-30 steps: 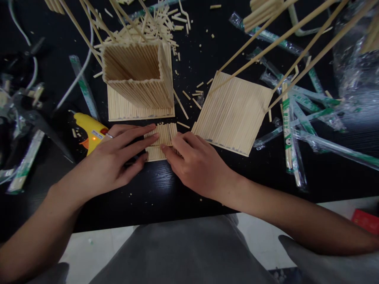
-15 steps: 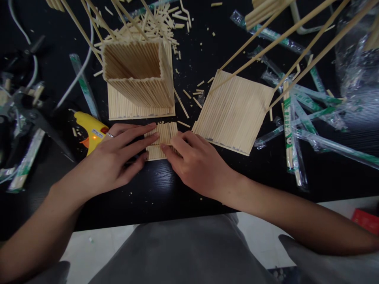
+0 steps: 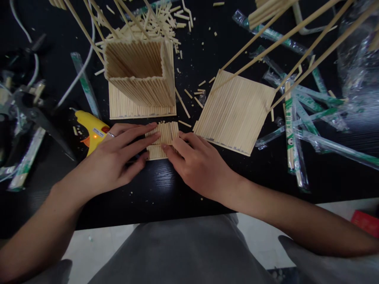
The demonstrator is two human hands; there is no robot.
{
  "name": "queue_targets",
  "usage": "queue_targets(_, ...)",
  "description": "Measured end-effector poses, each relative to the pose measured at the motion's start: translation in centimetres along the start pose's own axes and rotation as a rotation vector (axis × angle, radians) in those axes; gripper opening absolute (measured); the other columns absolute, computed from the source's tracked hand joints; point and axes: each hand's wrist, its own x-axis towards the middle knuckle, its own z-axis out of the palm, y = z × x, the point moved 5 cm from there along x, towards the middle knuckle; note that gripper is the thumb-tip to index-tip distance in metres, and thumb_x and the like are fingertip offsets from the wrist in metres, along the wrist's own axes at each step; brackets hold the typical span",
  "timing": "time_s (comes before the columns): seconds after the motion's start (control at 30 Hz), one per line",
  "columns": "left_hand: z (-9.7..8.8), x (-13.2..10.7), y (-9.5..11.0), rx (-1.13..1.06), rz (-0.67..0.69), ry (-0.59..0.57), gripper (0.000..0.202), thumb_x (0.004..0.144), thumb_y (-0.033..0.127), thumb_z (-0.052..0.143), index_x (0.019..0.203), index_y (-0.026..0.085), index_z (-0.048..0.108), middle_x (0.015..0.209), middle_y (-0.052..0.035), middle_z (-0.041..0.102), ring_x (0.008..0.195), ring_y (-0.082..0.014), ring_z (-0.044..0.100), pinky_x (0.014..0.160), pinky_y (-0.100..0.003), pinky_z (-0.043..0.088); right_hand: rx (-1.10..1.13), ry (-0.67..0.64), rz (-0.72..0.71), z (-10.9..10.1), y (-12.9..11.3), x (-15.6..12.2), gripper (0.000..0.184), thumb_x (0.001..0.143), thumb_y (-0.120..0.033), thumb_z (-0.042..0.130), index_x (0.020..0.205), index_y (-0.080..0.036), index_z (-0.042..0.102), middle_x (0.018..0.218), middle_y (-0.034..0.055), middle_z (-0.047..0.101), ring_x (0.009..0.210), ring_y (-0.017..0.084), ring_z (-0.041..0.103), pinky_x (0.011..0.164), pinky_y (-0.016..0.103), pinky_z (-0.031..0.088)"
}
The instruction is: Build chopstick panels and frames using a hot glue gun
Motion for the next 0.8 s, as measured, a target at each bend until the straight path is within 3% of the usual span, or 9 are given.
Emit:
queue_targets(0.37,-0.04,0.07,-0.02,0.009,-0.007,0.003,0.051,0.096,0.015,0.058,0.147,0.018,0.058,0.157,-0.0134,0.055,0.134,-0.0353,0.056,0.113,-0.059,0.050,-0.001,0.010,0.023,0.20,0.03,-0.12,0.024,0.104,-0.014,0.058,0.124,-0.011,0.071,0.098,0.0119,0.072,0.104,0.027,0.068,0.091,0.043,0.063)
queue_targets(0.8,-0.03,0.10,0.01,0.016,0.002,0.006,0.050,0.097,0.016,0.059,0.147,0.015,0.058,0.156,-0.0147,0.055,0.133,-0.0347,0.056,0.112,-0.057,0.050,0.012,-0.001,0.021,0.08,0.07,-0.11,0.026,0.104,-0.014,0.057,0.125,-0.010,0.072,0.098,0.0123,0.071,0.105,0.028,0.066,0.091,0.043,0.063)
